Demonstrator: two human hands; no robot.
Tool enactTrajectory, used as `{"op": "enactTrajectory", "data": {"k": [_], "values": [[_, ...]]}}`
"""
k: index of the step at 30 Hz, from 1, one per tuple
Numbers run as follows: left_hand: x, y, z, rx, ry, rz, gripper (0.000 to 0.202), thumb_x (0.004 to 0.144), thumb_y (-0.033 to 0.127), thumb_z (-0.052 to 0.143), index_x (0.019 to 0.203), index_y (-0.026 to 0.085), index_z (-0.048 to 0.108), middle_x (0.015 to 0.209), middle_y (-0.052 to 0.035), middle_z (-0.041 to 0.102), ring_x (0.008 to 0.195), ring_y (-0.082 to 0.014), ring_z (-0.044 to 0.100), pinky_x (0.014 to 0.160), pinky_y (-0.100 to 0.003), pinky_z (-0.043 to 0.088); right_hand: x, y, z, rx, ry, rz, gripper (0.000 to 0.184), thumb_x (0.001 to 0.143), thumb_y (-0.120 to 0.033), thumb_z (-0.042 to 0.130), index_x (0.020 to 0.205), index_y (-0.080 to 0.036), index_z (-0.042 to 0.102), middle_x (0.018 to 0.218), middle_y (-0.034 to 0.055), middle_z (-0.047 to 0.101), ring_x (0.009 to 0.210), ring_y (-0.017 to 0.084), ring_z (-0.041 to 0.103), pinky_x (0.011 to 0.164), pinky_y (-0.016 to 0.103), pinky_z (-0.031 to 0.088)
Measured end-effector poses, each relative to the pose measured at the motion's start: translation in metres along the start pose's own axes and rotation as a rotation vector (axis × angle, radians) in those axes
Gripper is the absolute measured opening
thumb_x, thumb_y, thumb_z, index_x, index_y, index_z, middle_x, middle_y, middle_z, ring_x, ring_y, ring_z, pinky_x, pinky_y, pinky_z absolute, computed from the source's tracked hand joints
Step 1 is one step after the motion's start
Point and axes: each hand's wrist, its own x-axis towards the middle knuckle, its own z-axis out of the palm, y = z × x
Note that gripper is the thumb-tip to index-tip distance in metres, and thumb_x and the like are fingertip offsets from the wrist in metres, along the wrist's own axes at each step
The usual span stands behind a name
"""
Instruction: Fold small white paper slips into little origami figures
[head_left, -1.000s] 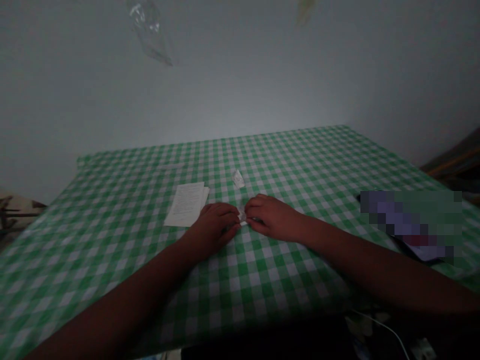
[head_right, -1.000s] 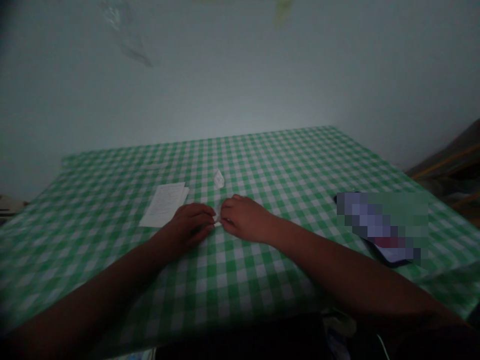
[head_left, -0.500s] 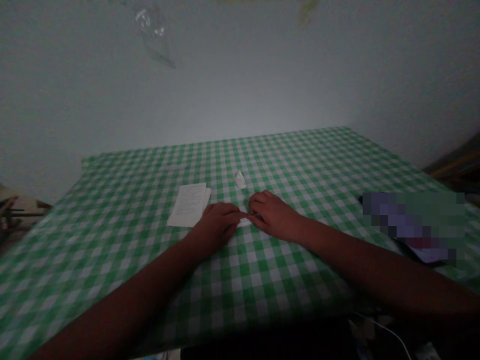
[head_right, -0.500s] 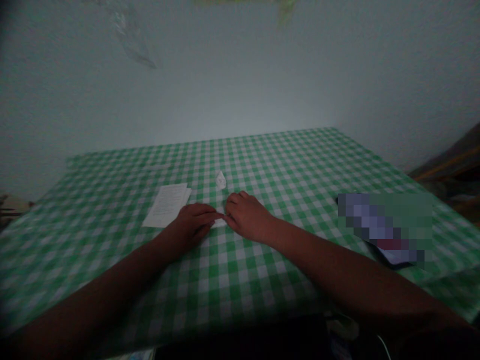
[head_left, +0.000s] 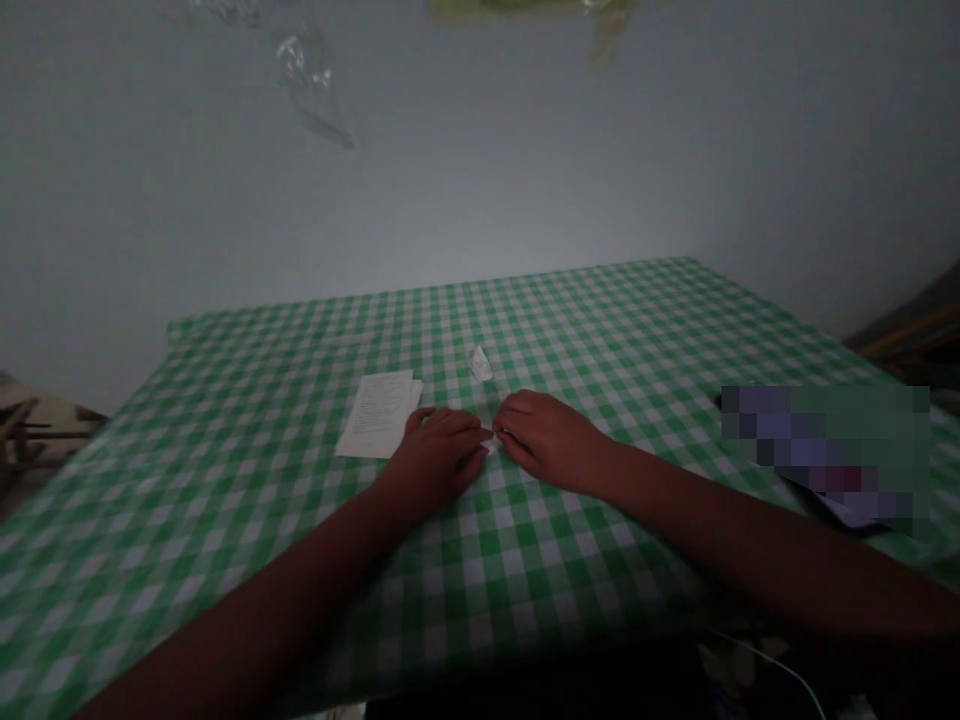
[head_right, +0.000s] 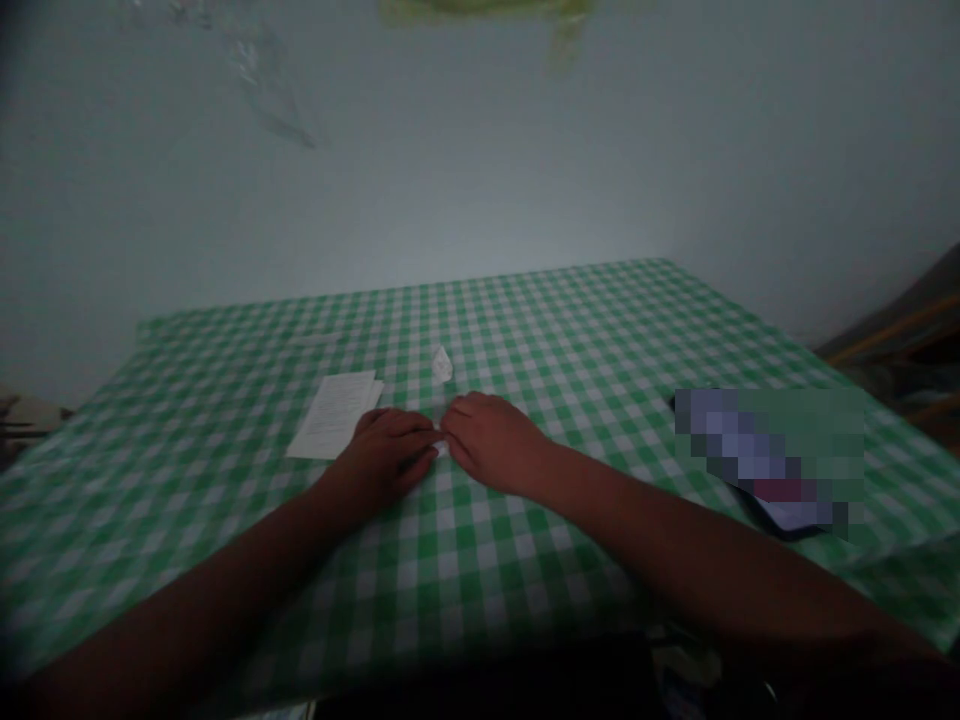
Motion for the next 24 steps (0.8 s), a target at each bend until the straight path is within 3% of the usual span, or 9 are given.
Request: {"op": "enactTrajectory", "data": {"k": [5,12,19,24], "values": [[0.001,0.005,0.001,0.031,0.016,-0.049,0.014,0.094,0.025,0.054,0.099,0.022,0.066,0.107,-0.0034,0.068,0.103,-0.0234,0.059,0.097,-0.048,0.037,-0.003,-0.011,-0.002,-0.016,-0.105,-0.024,0.021,0.096,-0.018,0.046,0.102,-0.013,0.066,0.099,0.0106,0.066,0.094,0.022,0.057,0.089,0.038,0.047],[0.002,-0.011,0.009,-0.084,0.069,0.013,0.019,0.093,0.022,0.055,0.107,0.02,0.068,0.109,-0.0067,0.068,0.102,-0.0235,0.059,0.091,-0.044,0.045,-0.003,-0.007,0.0,0.006,-0.12,-0.012,0.025,0.096,-0.019,0.047,0.113,-0.013,0.065,0.109,0.0122,0.066,0.102,0.023,0.059,0.095,0.04,0.047],[0.002,-0.022,0.006,-0.198,0.104,0.081,0.025,0.092,0.016,0.052,0.112,0.018,0.067,0.108,-0.0088,0.069,0.103,-0.0228,0.061,0.093,-0.044,0.05,-0.007,-0.016,-0.012,-0.096,-0.218,-0.059,0.034,0.097,-0.021,0.042,0.126,-0.011,0.059,0.115,0.0144,0.067,0.106,0.025,0.061,0.097,0.043,0.045],[-0.002,-0.027,0.0,-0.264,0.074,0.137,0.027,0.092,0.016,0.053,0.115,0.02,0.065,0.111,-0.0078,0.068,0.108,-0.0214,0.06,0.097,-0.042,0.049,-0.014,-0.025,-0.015,-0.127,-0.243,-0.062,0.045,0.097,-0.031,0.047,0.138,-0.014,0.052,0.135,0.0189,0.058,0.123,0.031,0.053,0.104,0.05,0.04]]}}
